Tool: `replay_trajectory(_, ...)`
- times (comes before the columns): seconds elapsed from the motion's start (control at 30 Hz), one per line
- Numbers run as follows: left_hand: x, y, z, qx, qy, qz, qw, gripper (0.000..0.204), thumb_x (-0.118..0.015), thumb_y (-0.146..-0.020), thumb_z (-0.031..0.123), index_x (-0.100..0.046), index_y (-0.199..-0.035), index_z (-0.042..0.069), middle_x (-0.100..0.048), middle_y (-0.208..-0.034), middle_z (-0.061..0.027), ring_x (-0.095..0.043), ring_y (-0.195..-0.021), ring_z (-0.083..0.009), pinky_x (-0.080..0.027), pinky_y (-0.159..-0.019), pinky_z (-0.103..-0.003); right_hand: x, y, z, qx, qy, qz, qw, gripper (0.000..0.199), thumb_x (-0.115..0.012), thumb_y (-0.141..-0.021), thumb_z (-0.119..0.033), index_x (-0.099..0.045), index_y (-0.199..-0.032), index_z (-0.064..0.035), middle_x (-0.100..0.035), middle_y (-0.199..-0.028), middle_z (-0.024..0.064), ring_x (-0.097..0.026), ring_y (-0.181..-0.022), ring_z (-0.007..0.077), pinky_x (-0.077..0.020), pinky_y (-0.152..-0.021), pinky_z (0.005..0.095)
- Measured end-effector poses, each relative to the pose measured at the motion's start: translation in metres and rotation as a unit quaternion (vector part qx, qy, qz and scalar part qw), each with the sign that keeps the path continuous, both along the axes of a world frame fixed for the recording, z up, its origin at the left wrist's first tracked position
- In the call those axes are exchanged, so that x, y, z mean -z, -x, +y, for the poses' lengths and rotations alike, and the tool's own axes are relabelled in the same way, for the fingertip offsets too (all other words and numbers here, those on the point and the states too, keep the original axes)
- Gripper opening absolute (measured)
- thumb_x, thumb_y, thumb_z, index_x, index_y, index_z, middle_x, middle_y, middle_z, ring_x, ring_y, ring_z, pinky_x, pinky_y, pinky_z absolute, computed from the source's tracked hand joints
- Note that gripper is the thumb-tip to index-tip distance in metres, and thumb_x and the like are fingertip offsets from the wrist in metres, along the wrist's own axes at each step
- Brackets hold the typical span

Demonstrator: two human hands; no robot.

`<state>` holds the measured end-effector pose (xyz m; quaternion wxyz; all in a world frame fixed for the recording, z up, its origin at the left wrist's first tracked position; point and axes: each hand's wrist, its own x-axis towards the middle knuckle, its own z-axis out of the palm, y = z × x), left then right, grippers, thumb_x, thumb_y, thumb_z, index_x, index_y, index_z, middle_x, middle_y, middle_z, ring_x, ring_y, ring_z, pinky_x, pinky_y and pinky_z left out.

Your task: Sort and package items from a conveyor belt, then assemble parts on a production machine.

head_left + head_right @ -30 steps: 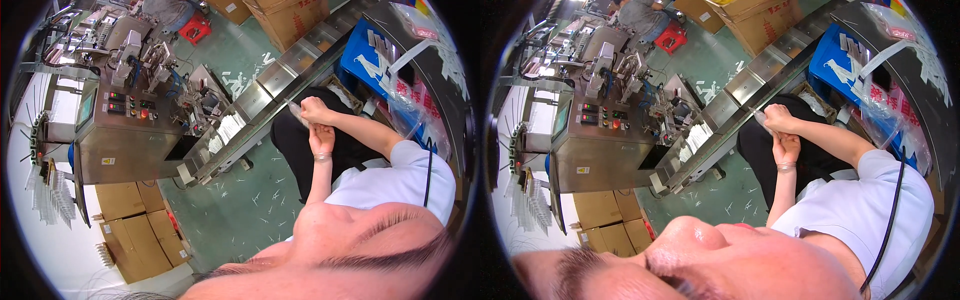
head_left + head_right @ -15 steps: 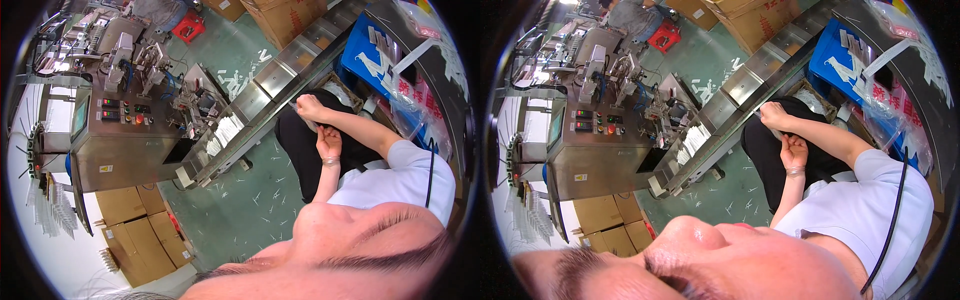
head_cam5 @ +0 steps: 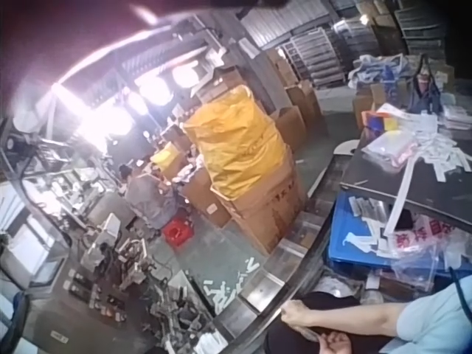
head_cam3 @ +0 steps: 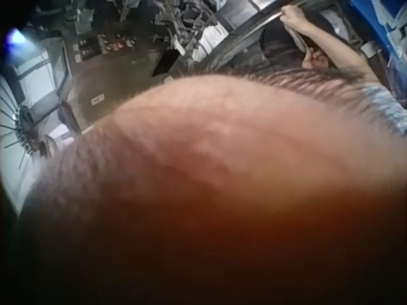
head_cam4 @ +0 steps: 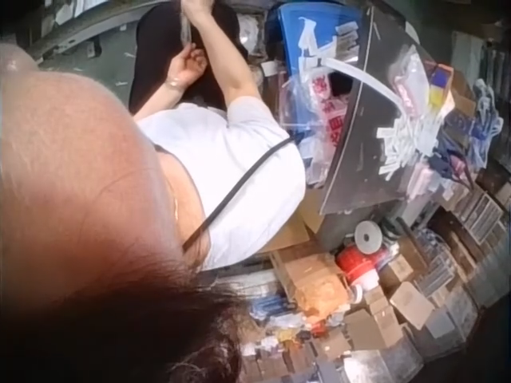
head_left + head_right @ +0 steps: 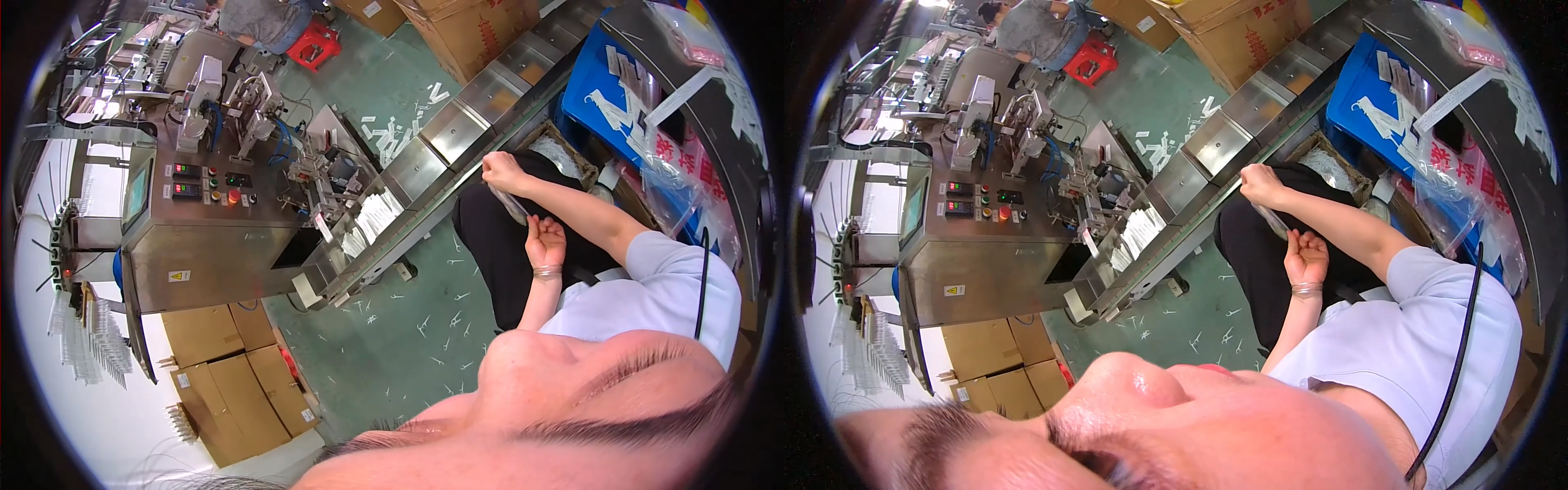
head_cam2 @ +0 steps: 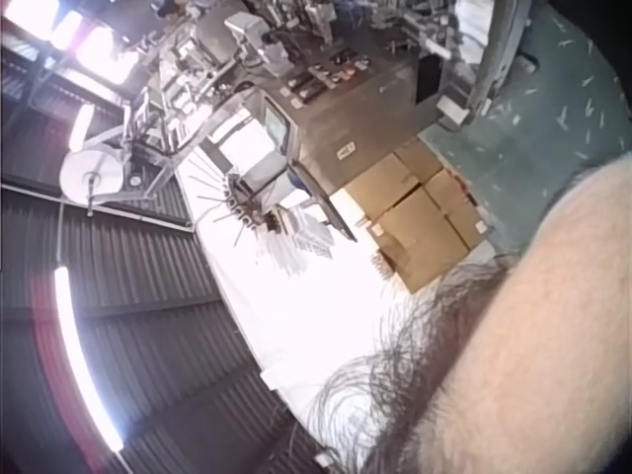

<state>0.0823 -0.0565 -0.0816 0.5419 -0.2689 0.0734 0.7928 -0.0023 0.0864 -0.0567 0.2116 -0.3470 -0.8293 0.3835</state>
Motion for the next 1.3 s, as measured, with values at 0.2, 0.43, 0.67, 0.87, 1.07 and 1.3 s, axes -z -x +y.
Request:
replay_trajectory(0.2,-0.028,-0.02,-0.002,0.057,-0.001,0.043,0.997,0.022,-0.055,-0.09,0.028,-0.06,-0.087,0.007,-0.055,-0.067,-0.0037,-0.054,-0.07,-0.0165,-0.043,-0.063,-0.027,-0.012,-0.053,0.021,0.002,0.267,0.196,0.944,0.01,-0.065,-0.074,-0.01,-0.059,-0.072,-0.0018,-0.058,-0.063,0.004,-0.057,-0.055,0.0138,-0.0457,-0.051,0.0282)
replay_trajectory(0.43,-0.026,0.053,-0.009,-0.052,0.49,0.756,0.432,0.038,-0.043,-0.096,0.033,-0.055,-0.102,-0.002,-0.055,-0.093,-0.0126,-0.053,-0.09,-0.0216,-0.043,-0.081,-0.033,-0.03,-0.121,0.084,-0.074,0.305,0.129,0.941,0.011,-0.064,-0.081,-0.011,-0.057,-0.079,-0.0017,-0.057,-0.065,0.0028,-0.055,-0.051,0.0098,-0.0436,-0.046,0.0235)
replay_trajectory(0.67,0.027,0.094,0.042,0.014,0.41,0.646,0.644,0.053,-0.053,-0.092,0.028,-0.034,-0.127,-0.006,-0.047,-0.12,-0.0172,-0.049,-0.105,-0.0229,-0.037,-0.093,-0.031,0.0,-0.108,0.028,0.021,0.162,0.237,0.958,0.041,-0.06,-0.085,-0.012,-0.044,-0.12,0.0,-0.055,-0.107,0.0105,-0.055,-0.096,0.0175,-0.0437,-0.084,0.0283)
replay_trajectory(0.87,-0.014,0.058,0.031,-0.006,0.339,0.621,0.706,0.06,-0.052,-0.093,0.029,-0.025,-0.136,-0.003,-0.042,-0.129,-0.0156,-0.043,-0.116,-0.0222,-0.033,-0.098,-0.031,-0.025,-0.131,-0.024,-0.049,0.086,0.203,0.974,0.068,-0.058,-0.086,-0.013,-0.02,-0.141,-0.0027,-0.026,-0.144,0.0162,-0.027,-0.133,0.0253,-0.0232,-0.107,0.0354)
replay_trajectory(1.07,-0.026,0.061,0.03,-0.016,0.276,0.64,0.717,0.059,-0.051,-0.093,0.026,-0.021,-0.138,0.002,-0.042,-0.129,-0.014,-0.045,-0.115,-0.0217,-0.035,-0.097,-0.032,-0.033,-0.124,-0.03,-0.179,0.059,0.239,0.953,0.065,-0.051,-0.088,-0.015,-0.018,-0.142,-0.0027,-0.016,-0.148,0.0151,-0.018,-0.137,0.0274,-0.0179,-0.11,0.0359)
replay_trajectory(1.3,-0.067,0.057,0.04,-0.004,0.172,0.642,0.747,0.056,-0.05,-0.093,0.015,-0.02,-0.138,0.001,-0.041,-0.129,-0.0137,-0.044,-0.113,-0.0206,-0.035,-0.097,-0.033,-0.07,-0.135,-0.026,-0.102,0.005,0.179,0.979,0.067,-0.054,-0.089,-0.026,-0.02,-0.141,-0.0001,-0.019,-0.148,0.0147,-0.017,-0.137,0.0277,-0.0185,-0.11,0.0374)
